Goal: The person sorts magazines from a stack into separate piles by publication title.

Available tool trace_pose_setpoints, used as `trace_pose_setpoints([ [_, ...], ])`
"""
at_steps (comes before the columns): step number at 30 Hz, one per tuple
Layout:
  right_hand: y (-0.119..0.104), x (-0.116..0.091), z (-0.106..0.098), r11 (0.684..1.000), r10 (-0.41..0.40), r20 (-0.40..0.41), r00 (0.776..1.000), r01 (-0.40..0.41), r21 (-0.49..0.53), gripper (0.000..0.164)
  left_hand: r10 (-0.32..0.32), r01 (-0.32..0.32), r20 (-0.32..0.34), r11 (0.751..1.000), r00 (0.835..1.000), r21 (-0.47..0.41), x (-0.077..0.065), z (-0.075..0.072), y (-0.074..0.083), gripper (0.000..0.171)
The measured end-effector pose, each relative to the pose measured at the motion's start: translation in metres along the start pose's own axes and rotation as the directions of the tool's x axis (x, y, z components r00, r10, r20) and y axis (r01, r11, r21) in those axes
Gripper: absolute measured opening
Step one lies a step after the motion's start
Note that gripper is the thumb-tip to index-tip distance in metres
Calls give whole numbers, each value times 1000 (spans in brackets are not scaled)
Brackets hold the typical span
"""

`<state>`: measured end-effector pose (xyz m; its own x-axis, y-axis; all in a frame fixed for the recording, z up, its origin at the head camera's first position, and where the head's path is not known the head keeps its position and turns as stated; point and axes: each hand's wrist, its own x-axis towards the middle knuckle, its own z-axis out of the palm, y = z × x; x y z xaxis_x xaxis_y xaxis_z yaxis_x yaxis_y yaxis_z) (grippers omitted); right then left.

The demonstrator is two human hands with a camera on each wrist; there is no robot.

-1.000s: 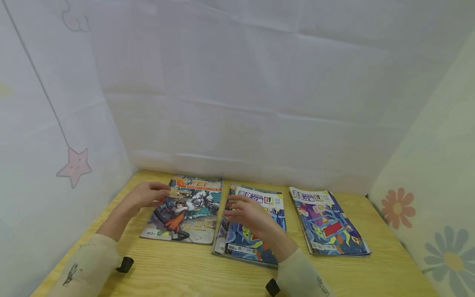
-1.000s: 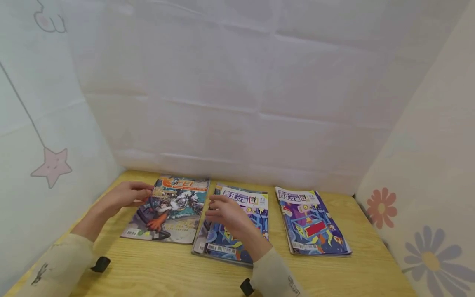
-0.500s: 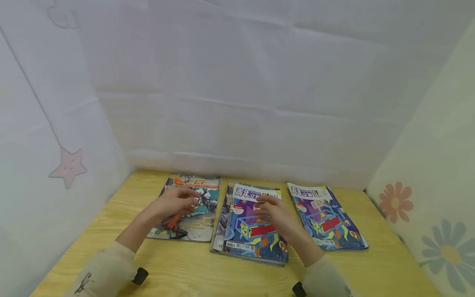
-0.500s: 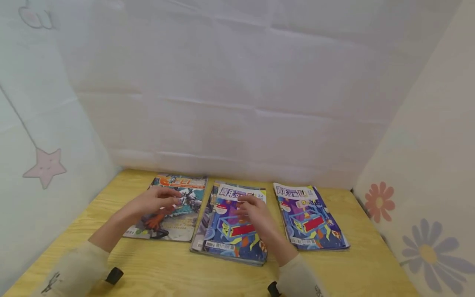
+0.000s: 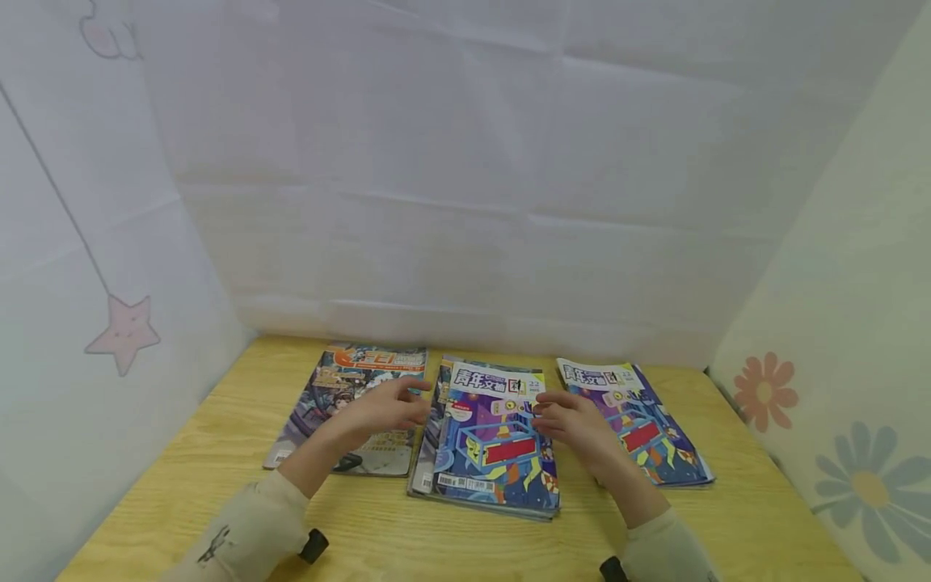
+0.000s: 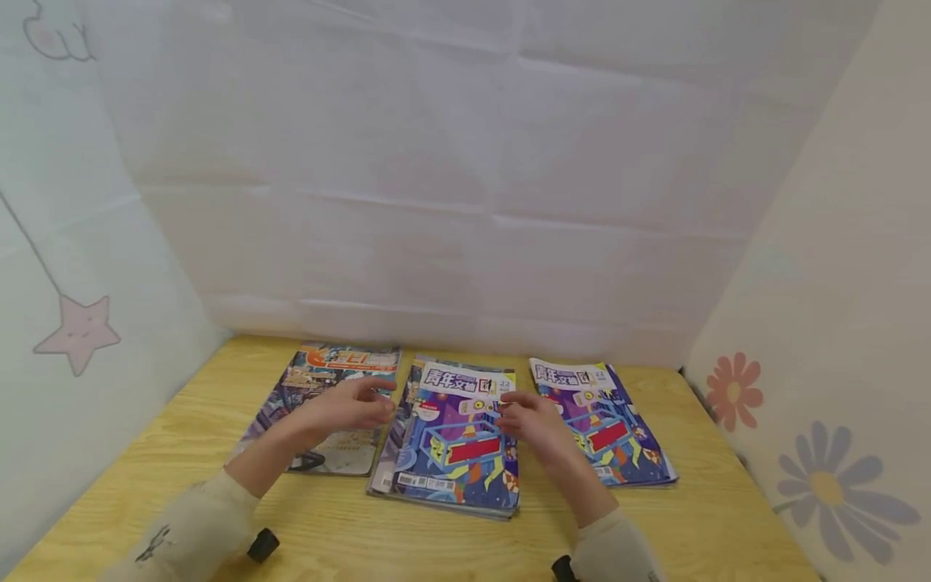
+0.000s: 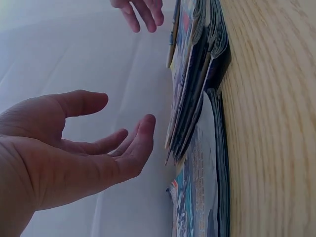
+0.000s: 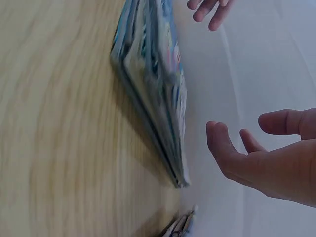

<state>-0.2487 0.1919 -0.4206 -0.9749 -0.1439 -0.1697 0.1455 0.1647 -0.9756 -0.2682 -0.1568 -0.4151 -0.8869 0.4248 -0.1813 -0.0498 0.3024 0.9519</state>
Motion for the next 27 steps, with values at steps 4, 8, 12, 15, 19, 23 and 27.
trace_pose_setpoints([
  [4, 7, 6, -9, 1000, 25, -40, 999, -25, -10, 41, -10, 10, -3, 1000, 1000, 0, 7, 10, -1, 58],
  [8, 11, 9, -16, 998, 39, -56, 998, -41, -37, 40, -30, 30, -12, 999, 999, 18, 13, 15, -3, 58],
  [12, 12, 9, -21, 992, 70, -88, 994, -78, -98, 41, -31, 31, -10, 999, 999, 33, 15, 20, -4, 59],
  [15, 13, 7, -23, 985, 113, -86, 990, -122, -118, 47, -25, 25, -4, 999, 1000, 28, 15, 24, -4, 59],
  [19, 15, 6, -24, 984, 140, -32, 990, -143, -106, 53, -24, 25, -22, 999, 999, 34, 15, 29, -2, 57],
  [23, 19, 6, -24, 984, 142, -2, 990, -141, -113, 51, -37, 40, -64, 998, 997, 47, 18, 33, -3, 55],
  [27, 22, 8, -23, 978, 166, -1, 986, -165, -127, 44, -56, 52, -112, 998, 992, -33, 22, 37, -6, 53],
])
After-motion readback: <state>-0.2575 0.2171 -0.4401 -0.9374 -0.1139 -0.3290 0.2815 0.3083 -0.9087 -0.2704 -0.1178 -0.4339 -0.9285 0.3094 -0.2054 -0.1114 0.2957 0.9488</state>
